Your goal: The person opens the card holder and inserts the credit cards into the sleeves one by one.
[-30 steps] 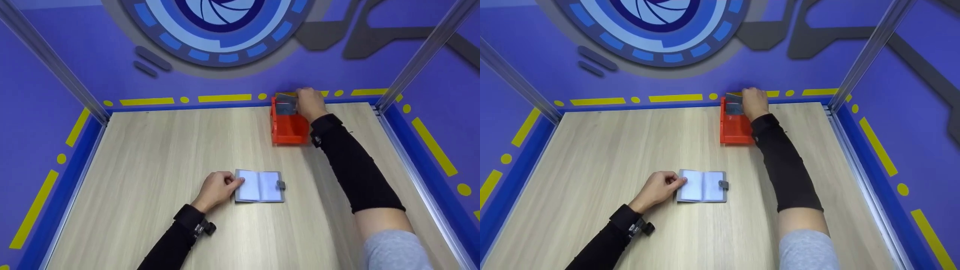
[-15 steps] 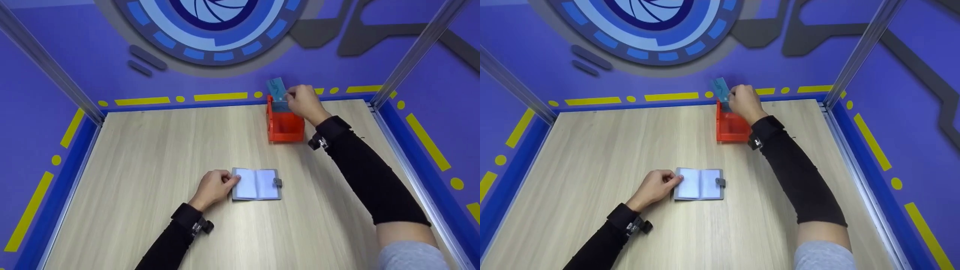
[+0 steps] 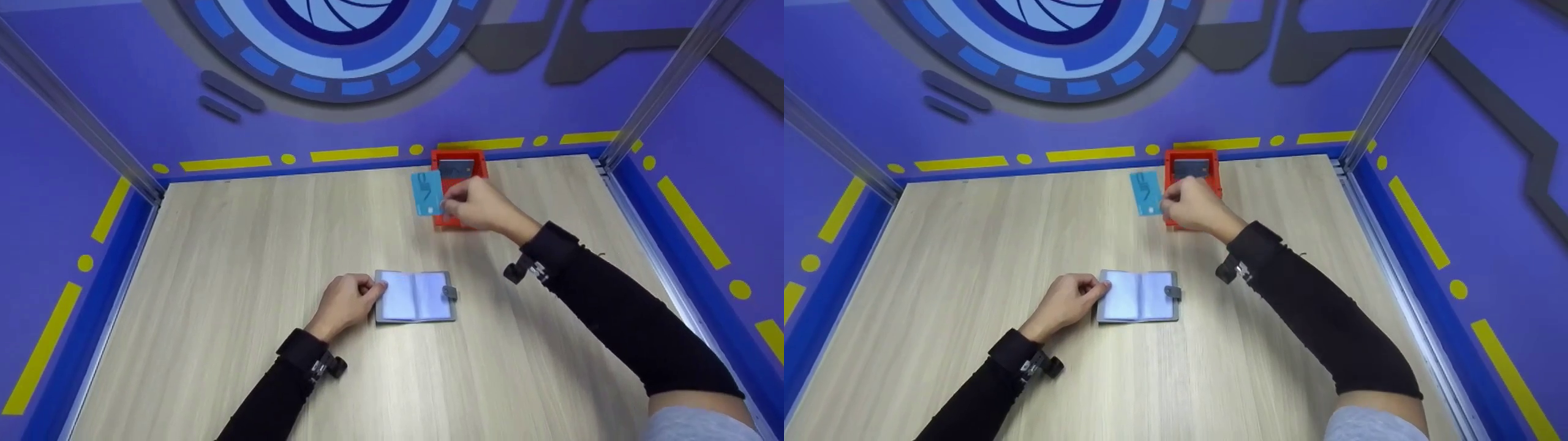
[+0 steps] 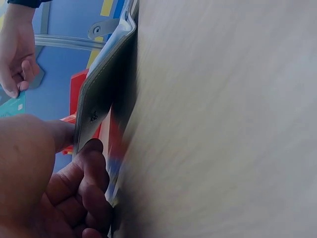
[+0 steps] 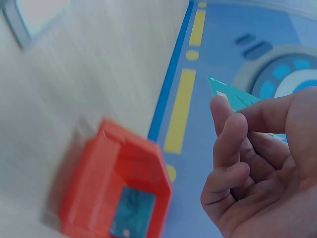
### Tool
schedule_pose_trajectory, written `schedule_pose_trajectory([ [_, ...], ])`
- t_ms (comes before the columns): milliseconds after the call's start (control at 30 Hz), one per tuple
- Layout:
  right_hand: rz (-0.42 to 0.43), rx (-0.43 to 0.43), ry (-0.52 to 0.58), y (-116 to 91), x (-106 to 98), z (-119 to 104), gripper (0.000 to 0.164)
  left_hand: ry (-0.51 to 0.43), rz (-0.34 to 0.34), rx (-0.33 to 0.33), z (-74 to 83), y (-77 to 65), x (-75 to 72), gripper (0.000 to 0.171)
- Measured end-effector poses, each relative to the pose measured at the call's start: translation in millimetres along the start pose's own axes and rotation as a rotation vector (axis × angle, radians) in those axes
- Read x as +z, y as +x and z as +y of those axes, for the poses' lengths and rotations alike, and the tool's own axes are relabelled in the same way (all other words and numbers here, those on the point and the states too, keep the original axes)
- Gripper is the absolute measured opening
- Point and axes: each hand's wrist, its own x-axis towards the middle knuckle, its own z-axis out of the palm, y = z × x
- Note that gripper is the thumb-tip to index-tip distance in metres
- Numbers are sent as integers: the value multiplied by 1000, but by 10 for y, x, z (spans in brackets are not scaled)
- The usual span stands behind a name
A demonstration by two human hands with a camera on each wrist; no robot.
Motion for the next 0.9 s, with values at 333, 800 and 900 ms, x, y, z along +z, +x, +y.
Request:
schedule_pose_trajectory([
  [333,-192,23,-14,-311,407,103,22,12,2,-2,28,-10,-5,37],
  [800,-350,157,-7,-544,861,262,26,46,1,-42,46,6,-2,37],
  [900,-345,197,-20,-583,901,274,27,47,-1,-49,58,6,6,38],
])
